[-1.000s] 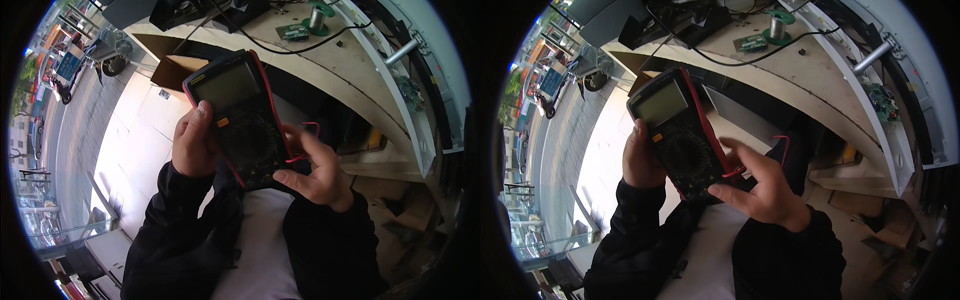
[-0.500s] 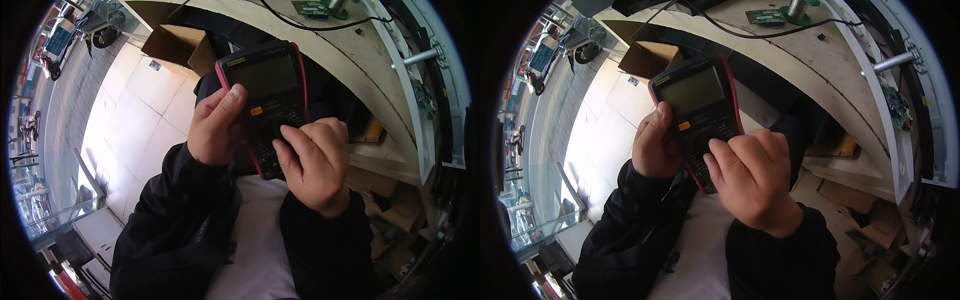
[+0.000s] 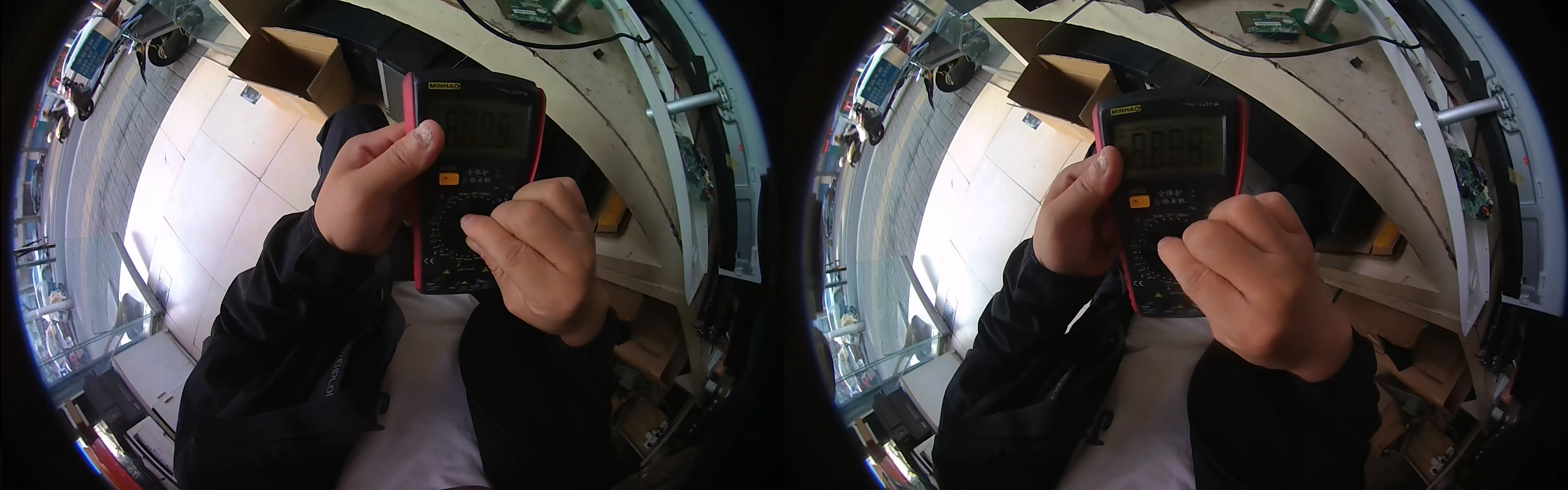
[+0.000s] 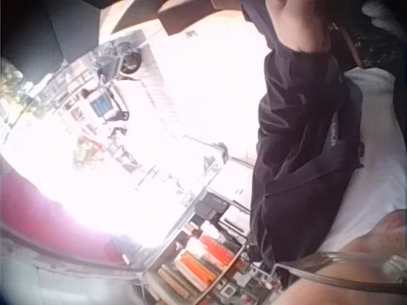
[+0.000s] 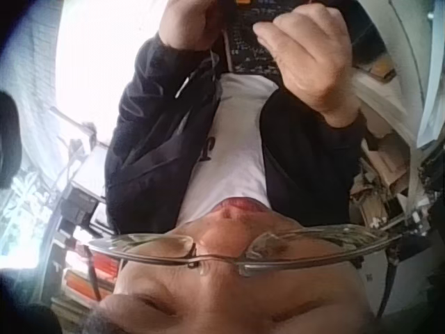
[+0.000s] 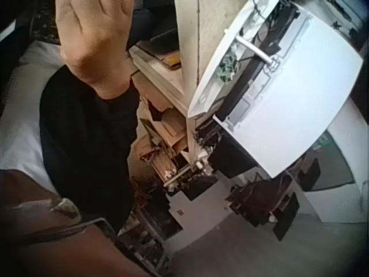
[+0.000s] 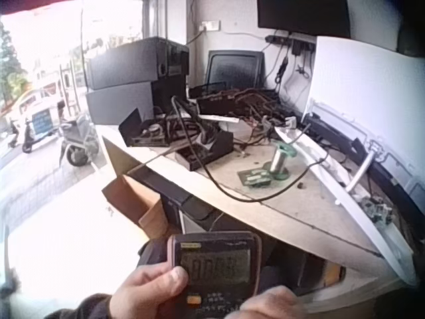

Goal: The person uses a multimeter to test a small electronic component. They adjust the multimeter settings, connect the probes to the component, and observe the readings on the multimeter display.

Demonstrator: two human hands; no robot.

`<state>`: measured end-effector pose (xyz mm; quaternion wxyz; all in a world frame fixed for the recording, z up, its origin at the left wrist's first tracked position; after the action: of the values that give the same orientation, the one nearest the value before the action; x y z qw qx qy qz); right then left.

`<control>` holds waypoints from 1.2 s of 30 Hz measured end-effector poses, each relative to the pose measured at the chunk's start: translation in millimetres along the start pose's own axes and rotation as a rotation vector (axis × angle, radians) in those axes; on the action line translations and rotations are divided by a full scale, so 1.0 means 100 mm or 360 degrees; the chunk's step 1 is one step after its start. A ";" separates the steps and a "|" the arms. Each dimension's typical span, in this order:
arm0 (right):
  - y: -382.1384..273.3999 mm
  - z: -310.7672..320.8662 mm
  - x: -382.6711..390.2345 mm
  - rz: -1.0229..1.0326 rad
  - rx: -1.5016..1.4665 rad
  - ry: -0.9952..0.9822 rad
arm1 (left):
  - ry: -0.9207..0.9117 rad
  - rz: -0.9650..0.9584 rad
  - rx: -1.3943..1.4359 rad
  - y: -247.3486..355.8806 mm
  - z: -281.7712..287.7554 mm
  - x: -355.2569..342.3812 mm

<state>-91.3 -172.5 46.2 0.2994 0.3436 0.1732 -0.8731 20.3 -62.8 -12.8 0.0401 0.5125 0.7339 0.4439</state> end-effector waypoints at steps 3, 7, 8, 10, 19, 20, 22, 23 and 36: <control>-0.01 0.03 -0.05 0.0049 -0.0036 -0.0073 | -0.0032 0.0006 -0.0003 0.00 0.00 -0.01; 0.00 0.05 -0.09 0.0092 -0.0057 -0.0150 | -0.0048 0.0042 0.0005 0.01 -0.02 0.00; 0.00 0.06 -0.09 0.0099 -0.0062 -0.0166 | -0.0035 0.0051 0.0008 0.00 -0.02 0.00; 0.01 0.06 -0.09 0.0105 -0.0079 -0.0182 | -0.0057 0.0063 0.0025 0.00 -0.02 0.00; 0.01 -0.01 -0.06 0.0087 -0.0102 -0.0151 | -0.0067 0.0054 0.0121 0.00 -0.01 0.00; 0.01 -0.02 -0.05 0.0073 -0.0093 -0.0142 | -0.0048 0.0046 0.0121 0.00 -0.01 0.00; 0.02 -0.04 -0.02 0.0022 -0.0093 -0.0147 | -0.0006 0.0023 0.0117 -0.02 0.01 -0.02; 0.03 -0.04 -0.02 -0.0004 -0.0098 -0.0159 | 0.0013 0.0012 0.0113 -0.04 0.02 -0.04; -0.06 -0.44 0.64 -0.1415 -0.1829 -0.0260 | -0.0093 -0.0183 0.0043 0.09 0.39 0.05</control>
<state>-111.1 -171.1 -29.0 0.0616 -0.0368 0.7043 -0.7063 44.3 -34.6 -28.1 0.0800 0.4828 0.7665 0.4158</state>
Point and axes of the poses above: each hand's wrist, its own x-axis away from the middle knuckle, its own z-axis out of the back of the hand, y = z × x, the point moved 5 cm from there along -x, towards the middle knuckle, and after that the axes turned 11 degrees about z, right-handed, at the moved point
